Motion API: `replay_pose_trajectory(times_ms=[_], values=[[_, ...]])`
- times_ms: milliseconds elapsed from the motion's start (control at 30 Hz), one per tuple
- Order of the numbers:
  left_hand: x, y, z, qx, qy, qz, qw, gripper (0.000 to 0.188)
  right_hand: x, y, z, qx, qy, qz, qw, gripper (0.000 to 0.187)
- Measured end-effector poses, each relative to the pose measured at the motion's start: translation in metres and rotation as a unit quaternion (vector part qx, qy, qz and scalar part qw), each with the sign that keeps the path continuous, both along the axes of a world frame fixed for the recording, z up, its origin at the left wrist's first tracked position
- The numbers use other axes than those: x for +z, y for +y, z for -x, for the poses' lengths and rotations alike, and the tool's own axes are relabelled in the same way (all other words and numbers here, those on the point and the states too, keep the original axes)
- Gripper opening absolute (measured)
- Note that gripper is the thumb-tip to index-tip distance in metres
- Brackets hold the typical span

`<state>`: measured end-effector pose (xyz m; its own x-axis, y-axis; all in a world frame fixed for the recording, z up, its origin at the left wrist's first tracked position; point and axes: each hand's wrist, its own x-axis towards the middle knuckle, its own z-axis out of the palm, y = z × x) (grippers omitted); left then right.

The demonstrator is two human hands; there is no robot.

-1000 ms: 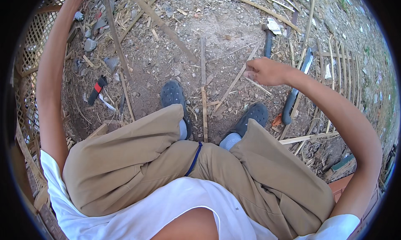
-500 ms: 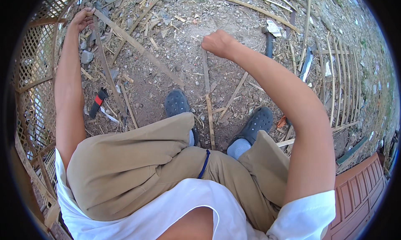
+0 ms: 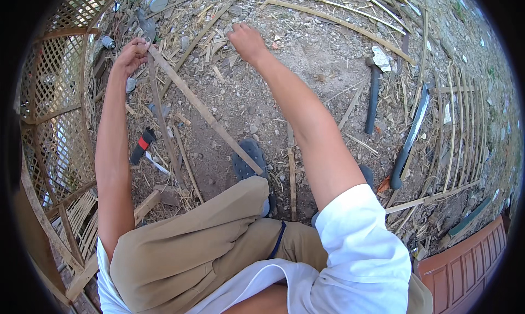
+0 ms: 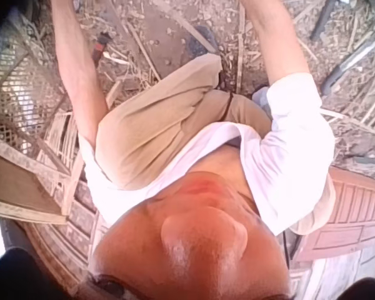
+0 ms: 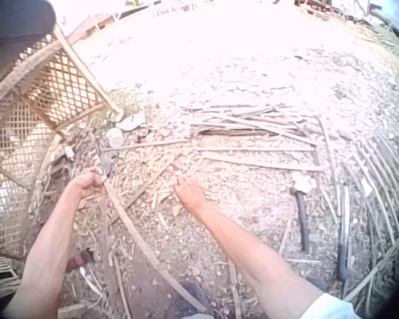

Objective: The person assembles a frame from thin bamboo strips, holding two pieces together and hammering a small nail through the joint to secure them.

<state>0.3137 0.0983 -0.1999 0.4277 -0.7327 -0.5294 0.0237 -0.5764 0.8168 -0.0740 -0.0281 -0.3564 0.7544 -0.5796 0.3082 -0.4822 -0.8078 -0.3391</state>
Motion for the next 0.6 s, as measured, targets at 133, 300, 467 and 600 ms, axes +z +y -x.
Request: replay_pose_trajectory(times_ms=[133,300,467,600], values=[[-0.002,-0.008,0.006,0.0,0.005,-0.026,1.0,0.025,0.004,-0.009,-0.001,0.054,0.074,0.099,0.991,0.018],[-0.013,-0.029,0.026,-0.037,0.034,-0.01,0.999,0.023,0.011,-0.006,-0.006,0.036,0.085,0.103,0.99,0.012],[-0.012,-0.057,0.078,-0.062,0.05,0.009,0.997,0.022,0.023,-0.013,0.011,-0.016,0.018,0.015,1.0,0.012],[-0.025,-0.075,0.118,-0.089,0.069,0.026,0.993,0.025,0.038,-0.016,0.04,-0.078,-0.138,-0.18,0.971,0.012]])
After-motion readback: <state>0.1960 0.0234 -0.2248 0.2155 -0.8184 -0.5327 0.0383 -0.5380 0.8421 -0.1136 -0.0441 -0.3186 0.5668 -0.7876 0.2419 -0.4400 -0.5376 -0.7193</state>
